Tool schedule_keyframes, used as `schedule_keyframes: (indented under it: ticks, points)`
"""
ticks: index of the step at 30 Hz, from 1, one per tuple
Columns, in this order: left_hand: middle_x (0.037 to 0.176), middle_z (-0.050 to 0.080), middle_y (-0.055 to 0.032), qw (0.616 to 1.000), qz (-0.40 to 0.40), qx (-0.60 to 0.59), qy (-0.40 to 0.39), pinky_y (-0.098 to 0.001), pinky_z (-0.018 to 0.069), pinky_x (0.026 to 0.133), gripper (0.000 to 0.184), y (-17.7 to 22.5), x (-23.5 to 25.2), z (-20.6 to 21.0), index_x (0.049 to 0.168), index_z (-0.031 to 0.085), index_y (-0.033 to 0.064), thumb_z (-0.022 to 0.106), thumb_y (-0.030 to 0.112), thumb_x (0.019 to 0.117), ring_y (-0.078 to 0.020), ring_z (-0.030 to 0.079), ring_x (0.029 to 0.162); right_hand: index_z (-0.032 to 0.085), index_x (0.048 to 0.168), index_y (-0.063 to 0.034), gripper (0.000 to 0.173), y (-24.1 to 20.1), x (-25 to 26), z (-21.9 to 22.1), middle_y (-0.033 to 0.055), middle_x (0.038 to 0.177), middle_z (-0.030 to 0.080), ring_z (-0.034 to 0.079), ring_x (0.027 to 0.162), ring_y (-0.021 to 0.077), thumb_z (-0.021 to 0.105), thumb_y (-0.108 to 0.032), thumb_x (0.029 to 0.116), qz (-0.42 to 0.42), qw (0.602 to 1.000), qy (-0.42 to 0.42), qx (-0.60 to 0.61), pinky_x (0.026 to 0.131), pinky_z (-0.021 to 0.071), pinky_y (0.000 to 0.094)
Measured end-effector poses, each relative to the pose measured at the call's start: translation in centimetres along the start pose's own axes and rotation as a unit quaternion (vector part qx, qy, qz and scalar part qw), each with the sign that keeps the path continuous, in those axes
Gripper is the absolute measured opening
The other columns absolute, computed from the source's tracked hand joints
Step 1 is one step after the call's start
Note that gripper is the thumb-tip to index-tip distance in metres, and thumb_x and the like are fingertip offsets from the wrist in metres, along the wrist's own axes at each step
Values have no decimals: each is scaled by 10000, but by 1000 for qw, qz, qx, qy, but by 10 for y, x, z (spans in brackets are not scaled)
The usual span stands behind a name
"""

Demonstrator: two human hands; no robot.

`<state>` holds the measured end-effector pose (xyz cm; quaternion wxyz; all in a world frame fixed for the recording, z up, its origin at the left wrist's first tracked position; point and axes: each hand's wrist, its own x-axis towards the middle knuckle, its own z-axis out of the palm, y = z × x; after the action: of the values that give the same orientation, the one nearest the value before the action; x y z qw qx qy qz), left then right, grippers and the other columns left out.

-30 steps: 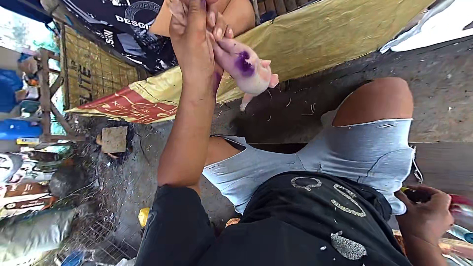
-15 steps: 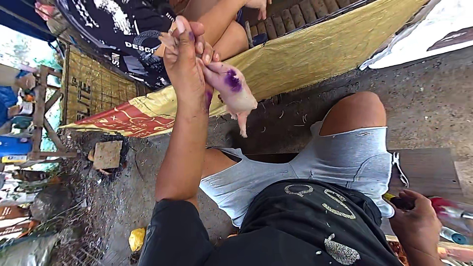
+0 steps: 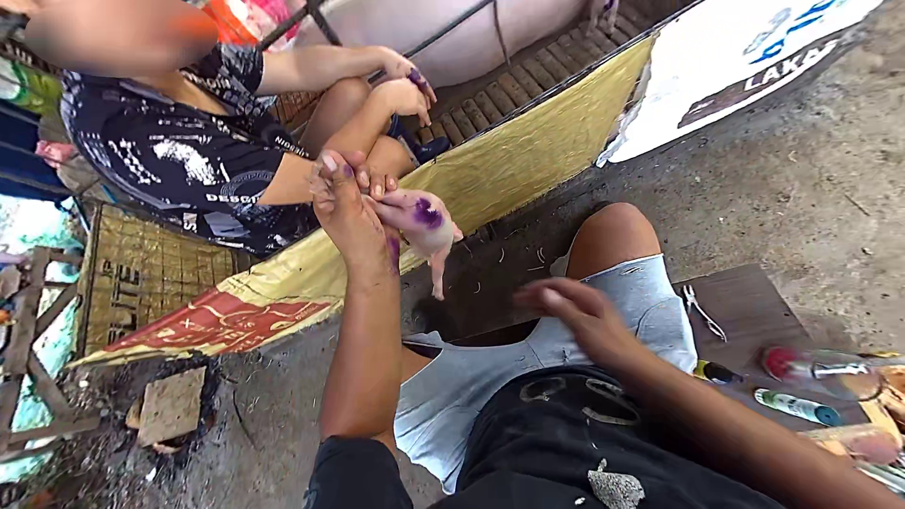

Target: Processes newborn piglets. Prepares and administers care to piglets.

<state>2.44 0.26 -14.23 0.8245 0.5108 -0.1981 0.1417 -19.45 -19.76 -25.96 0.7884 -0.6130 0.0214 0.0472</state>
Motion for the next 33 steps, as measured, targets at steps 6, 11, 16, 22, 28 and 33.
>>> schedule_keyframes:
  ticks: [6, 11, 16, 22, 28, 33]
  points:
    - [727, 577, 56, 998, -6, 27, -62, -310, 577, 634, 240, 3, -63, -4, 927, 610, 203, 538, 390, 1059, -98, 578, 608, 456, 1476, -131, 855, 22, 134, 99, 206, 1287, 645, 667, 1126, 347, 263, -793, 970, 130, 856, -4, 500, 946, 565, 543]
    - [758, 639, 23, 998, 3, 3, -60, -350, 597, 723, 218, -6, -108, -47, 871, 685, 185, 621, 326, 1024, -134, 636, 673, 521, 1345, -79, 500, 11, 159, 91, 198, 1017, 677, 688, 861, 310, 563, -451, 1014, 108, 850, 6, 516, 799, 593, 503]
    - [840, 679, 0, 996, -7, -4, -90, -428, 591, 877, 183, -5, -119, -72, 905, 710, 183, 623, 290, 1025, -179, 680, 796, 559, 1315, -36, 505, 18, 160, 80, 230, 1135, 677, 690, 1021, 335, 734, -207, 874, 131, 885, -21, 447, 918, 578, 520]
    - [976, 701, -25, 982, -27, 35, -182, -490, 523, 1028, 219, 8, -132, -80, 986, 763, 146, 597, 278, 1043, -216, 680, 997, 580, 1266, -23, 662, 21, 158, 69, 220, 1107, 696, 706, 1021, 327, 879, -243, 718, 64, 901, -94, 418, 926, 582, 508]
    - [1436, 541, -168, 941, -66, 321, 83, -401, 539, 1030, 491, 9, -141, -95, 1393, 521, -6, 688, 125, 950, -251, 571, 1284, 573, 1273, -12, 660, 7, 162, 63, 175, 1099, 703, 702, 1005, 268, 879, -85, 693, -33, 961, -25, 274, 903, 596, 465]
    - [1441, 525, -213, 909, -41, 414, -15, -455, 522, 1071, 650, 11, -109, -50, 1420, 495, -42, 706, 352, 948, -290, 552, 1319, 529, 1331, -20, 839, 1, 160, 78, 143, 1127, 699, 711, 1014, 233, 917, -93, 591, -137, 982, 104, 81, 870, 629, 429]
